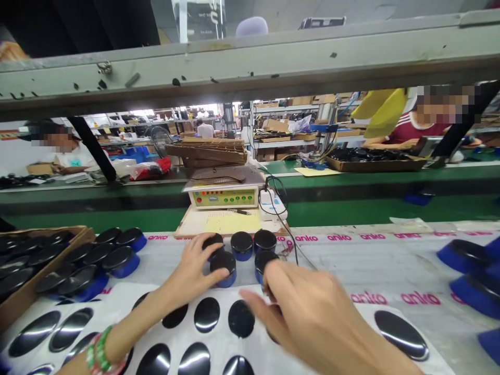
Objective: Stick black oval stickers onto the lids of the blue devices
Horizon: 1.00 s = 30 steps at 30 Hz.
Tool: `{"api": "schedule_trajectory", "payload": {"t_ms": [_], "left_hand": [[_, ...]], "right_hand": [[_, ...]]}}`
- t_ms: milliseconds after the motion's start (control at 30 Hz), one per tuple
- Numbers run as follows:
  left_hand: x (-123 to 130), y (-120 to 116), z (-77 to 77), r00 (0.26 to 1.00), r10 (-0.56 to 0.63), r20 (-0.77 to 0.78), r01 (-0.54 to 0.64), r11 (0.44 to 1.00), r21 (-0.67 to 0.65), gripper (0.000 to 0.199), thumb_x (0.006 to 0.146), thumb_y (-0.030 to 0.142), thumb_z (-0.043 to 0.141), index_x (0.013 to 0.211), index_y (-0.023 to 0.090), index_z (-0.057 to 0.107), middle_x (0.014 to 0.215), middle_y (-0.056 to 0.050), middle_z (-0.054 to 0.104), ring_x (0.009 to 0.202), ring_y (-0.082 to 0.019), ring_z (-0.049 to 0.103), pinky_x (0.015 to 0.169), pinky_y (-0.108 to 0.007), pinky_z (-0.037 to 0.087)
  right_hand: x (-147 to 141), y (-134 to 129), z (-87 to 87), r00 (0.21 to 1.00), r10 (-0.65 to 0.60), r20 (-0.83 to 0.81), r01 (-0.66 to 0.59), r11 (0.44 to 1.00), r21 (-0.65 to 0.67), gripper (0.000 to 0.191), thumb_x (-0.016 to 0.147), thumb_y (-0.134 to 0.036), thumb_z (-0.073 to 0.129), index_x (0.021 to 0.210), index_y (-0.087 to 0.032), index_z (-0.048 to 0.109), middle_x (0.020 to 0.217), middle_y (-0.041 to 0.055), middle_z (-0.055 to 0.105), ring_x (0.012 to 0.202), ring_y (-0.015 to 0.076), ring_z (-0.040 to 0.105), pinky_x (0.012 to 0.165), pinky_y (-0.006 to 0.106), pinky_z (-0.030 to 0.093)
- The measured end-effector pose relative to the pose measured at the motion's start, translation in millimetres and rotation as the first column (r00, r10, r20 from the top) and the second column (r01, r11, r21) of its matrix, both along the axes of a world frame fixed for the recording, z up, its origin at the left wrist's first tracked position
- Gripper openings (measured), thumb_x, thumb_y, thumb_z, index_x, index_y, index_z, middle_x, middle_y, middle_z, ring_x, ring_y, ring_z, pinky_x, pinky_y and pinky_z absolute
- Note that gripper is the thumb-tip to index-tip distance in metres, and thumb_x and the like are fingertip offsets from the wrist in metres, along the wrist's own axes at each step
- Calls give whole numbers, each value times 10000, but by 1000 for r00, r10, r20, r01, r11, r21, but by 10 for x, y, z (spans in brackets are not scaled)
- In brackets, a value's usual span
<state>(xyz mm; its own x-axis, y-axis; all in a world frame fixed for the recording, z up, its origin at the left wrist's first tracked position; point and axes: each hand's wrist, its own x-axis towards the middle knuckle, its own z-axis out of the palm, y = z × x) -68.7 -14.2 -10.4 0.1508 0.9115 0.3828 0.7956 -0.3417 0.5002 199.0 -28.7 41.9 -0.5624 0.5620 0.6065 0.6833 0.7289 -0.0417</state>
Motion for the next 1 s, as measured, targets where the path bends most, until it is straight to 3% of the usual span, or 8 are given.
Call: {"api": "schedule_trajectory", "payload": {"t_ms": [100, 167, 400, 533, 600, 733, 900, 1000], "left_hand": [[132, -50, 9, 996, 2, -95, -1, 1000, 7, 665, 661, 508, 746, 1189, 160, 539, 1425, -188, 349, 1361, -404, 206, 1095, -626, 144], [180, -37, 3, 992, 3, -126, -3, 1000, 1, 666, 635, 475, 769, 1161, 136, 542, 1407, -211, 366, 1352, -416, 222, 1083, -639, 156], [199, 4, 3, 989, -29, -143, 31, 999, 12, 580, 616, 423, 782, 1090, 189, 543, 1275, -140, 489, 1306, -384, 315, 1058, -622, 237], [211, -1, 12, 993, -43, -110, 45, 999, 22, 599, 593, 384, 802, 1089, 190, 528, 1263, -139, 504, 1308, -377, 321, 1066, -615, 228], [207, -23, 44, 995, -59, -77, 60, 998, 21, 606, 627, 350, 786, 1135, 201, 492, 1258, -113, 528, 1311, -329, 346, 1084, -557, 262], [177, -91, 117, 999, -52, -14, 52, 999, 8, 623, 718, 305, 722, 1247, 210, 406, 1300, -87, 518, 1331, -264, 342, 1091, -458, 321], [160, -89, 58, 996, -62, -57, 59, 997, -45, 659, 620, 388, 800, 1184, 226, 501, 1249, -79, 553, 1347, -367, 274, 1083, -569, 273], [169, -54, -6, 994, -57, -97, 52, 997, -54, 680, 609, 426, 802, 1188, 208, 520, 1244, -100, 550, 1330, -396, 288, 1076, -620, 233]], "right_hand": [[-160, 343, -136, 967, -158, 199, 196, 963, -187, 316, 878, -500, 507, 757, -219, 429, 657, 47, 597, 520, 220, 587, 442, 279, 228], [-226, 471, -259, 949, -201, 244, 264, 928, -262, 304, 854, -476, 550, 774, -219, 409, 723, 73, 626, 568, 245, 615, 450, 271, 250], [-420, 504, -371, 967, -115, 226, 200, 894, -402, 277, 837, -390, 563, 771, -236, 343, 759, 13, 609, 641, 188, 631, 510, 259, 376], [-502, 531, -407, 965, -103, 242, 201, 882, -426, 247, 824, -377, 573, 795, -227, 379, 832, 36, 624, 663, 204, 640, 522, 273, 387], [-508, 540, -417, 958, -118, 261, 223, 879, -421, 242, 832, -393, 567, 810, -219, 401, 855, 56, 632, 668, 220, 646, 516, 281, 381], [-491, 508, -399, 937, -161, 310, 280, 877, -390, 229, 863, -399, 554, 850, -203, 435, 856, 76, 641, 706, 262, 661, 533, 302, 377], [-497, 509, -233, 895, -226, 384, 364, 869, -335, 331, 912, -483, 481, 897, -153, 489, 796, 115, 645, 688, 339, 662, 515, 346, 375], [-534, 620, -59, 893, -233, 385, 358, 886, -294, 389, 948, -489, 400, 932, -119, 517, 864, 145, 633, 780, 340, 650, 587, 387, 425]]}}
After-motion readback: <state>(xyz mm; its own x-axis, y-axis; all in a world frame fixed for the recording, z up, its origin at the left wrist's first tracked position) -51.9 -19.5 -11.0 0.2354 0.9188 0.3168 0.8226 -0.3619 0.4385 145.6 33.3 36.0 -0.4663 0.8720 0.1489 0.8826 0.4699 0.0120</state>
